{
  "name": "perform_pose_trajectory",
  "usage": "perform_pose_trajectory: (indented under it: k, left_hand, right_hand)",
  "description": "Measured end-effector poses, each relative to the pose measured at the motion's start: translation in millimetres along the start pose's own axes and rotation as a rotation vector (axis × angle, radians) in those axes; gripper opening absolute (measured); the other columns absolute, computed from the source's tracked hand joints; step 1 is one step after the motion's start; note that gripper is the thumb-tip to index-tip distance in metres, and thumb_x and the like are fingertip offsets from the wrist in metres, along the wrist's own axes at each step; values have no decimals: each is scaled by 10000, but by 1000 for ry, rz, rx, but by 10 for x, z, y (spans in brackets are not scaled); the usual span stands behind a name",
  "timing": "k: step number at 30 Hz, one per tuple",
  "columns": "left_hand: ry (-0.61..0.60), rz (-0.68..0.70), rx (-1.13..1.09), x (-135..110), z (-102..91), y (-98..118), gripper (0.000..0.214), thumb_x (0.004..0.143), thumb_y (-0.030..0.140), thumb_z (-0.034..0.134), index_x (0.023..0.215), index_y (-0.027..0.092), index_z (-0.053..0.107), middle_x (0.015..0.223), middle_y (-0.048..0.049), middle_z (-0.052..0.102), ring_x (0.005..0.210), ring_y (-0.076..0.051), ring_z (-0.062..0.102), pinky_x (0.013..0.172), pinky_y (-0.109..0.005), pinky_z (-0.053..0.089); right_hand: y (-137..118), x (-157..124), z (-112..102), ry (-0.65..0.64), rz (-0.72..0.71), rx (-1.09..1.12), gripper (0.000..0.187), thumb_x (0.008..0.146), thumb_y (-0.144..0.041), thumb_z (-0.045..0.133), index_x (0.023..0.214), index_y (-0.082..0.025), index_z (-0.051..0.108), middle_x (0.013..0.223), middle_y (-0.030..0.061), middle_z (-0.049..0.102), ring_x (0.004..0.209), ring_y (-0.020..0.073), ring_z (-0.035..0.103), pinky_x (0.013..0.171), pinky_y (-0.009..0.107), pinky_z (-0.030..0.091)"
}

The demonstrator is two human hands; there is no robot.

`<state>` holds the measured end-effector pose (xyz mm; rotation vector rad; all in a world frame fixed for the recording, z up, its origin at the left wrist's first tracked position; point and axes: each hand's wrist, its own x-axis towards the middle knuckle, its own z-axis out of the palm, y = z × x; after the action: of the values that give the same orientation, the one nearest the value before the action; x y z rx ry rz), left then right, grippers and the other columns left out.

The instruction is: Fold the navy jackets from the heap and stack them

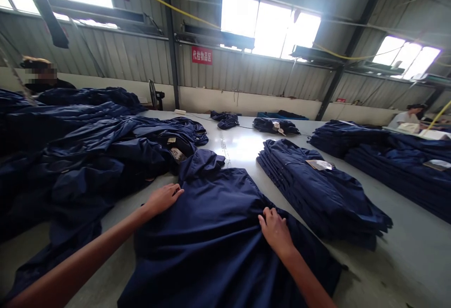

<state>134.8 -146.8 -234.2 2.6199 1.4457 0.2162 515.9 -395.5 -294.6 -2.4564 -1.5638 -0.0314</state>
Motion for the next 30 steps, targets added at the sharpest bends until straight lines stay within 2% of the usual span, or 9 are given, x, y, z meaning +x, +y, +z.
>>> perform_pose_trajectory:
  k: [4,6,9,14,19,24,27,29,30]
  left_hand:
    - [123,90,-6,204,239,60,452,1030,374,469,1416,181,604,1451,-171,581,1338,-310,576,1128,-449,443]
    - [80,176,18,225,391,87,471,1031,350,489,1485,249,566,1581,-135,493,1498,-329,422,1231,-554,317]
    - [3,184,51,183,578,117,468,1070,341,422,1523,335,536,1652,-84,439,1592,-349,260,1232,-727,166]
    - [-19,121,107,7,643,171,506,1091,318,371,1586,323,475,1685,-80,399,1599,-324,258,1232,-637,272]
    - [-21,71,207,-494,501,334,534,1076,310,397,1593,212,490,1584,-204,507,1466,-404,463,1073,-556,481]
    - [-230,65,270,-1111,115,607,552,1031,317,485,1528,89,560,1276,-272,704,1107,-410,706,892,-524,564]
    - [-341,108,251,-1209,-235,681,492,1030,446,514,1311,118,749,1065,-241,776,1007,-442,741,852,-551,561]
    - [-347,136,250,-1126,-424,619,480,1035,500,504,1154,153,813,1023,-221,787,995,-445,748,843,-552,561]
    - [-317,160,247,-1056,-478,551,464,1042,492,498,1128,166,818,1039,-209,788,1009,-432,748,855,-545,561]
  right_hand:
    - [-153,-150,147,74,10,-107,367,1071,-323,410,1343,-179,610,1411,201,617,1375,346,565,1134,594,410]
    - [-133,-249,207,20,33,-109,434,1082,-376,387,1422,-189,580,1554,200,526,1496,353,442,1160,642,382]
    - [-92,-389,303,-17,64,-152,532,1080,-423,368,1536,-192,518,1706,186,319,1572,366,313,1170,682,360]
    - [-102,-362,390,-48,44,-180,592,1068,-408,341,1602,-185,462,1688,156,359,1573,375,309,1207,717,267]
    - [-78,94,316,-104,-59,-116,604,1080,-407,299,1630,-185,415,1687,141,370,1581,349,297,1225,680,262]
    - [-248,768,160,-181,-248,-62,567,1100,-428,332,1627,-240,423,1687,148,372,1561,275,352,1270,546,247]
    - [-560,1112,-58,-195,-313,-153,535,1093,-444,420,1616,-332,433,1690,139,363,1584,296,296,1266,555,221]
    - [-767,1235,-212,-174,-272,-231,543,1079,-394,477,1618,-376,412,1697,129,354,1581,317,292,1248,590,224]
    - [-844,1253,-272,-173,-227,-254,539,1077,-359,476,1613,-347,426,1681,153,378,1559,333,334,1226,595,265]
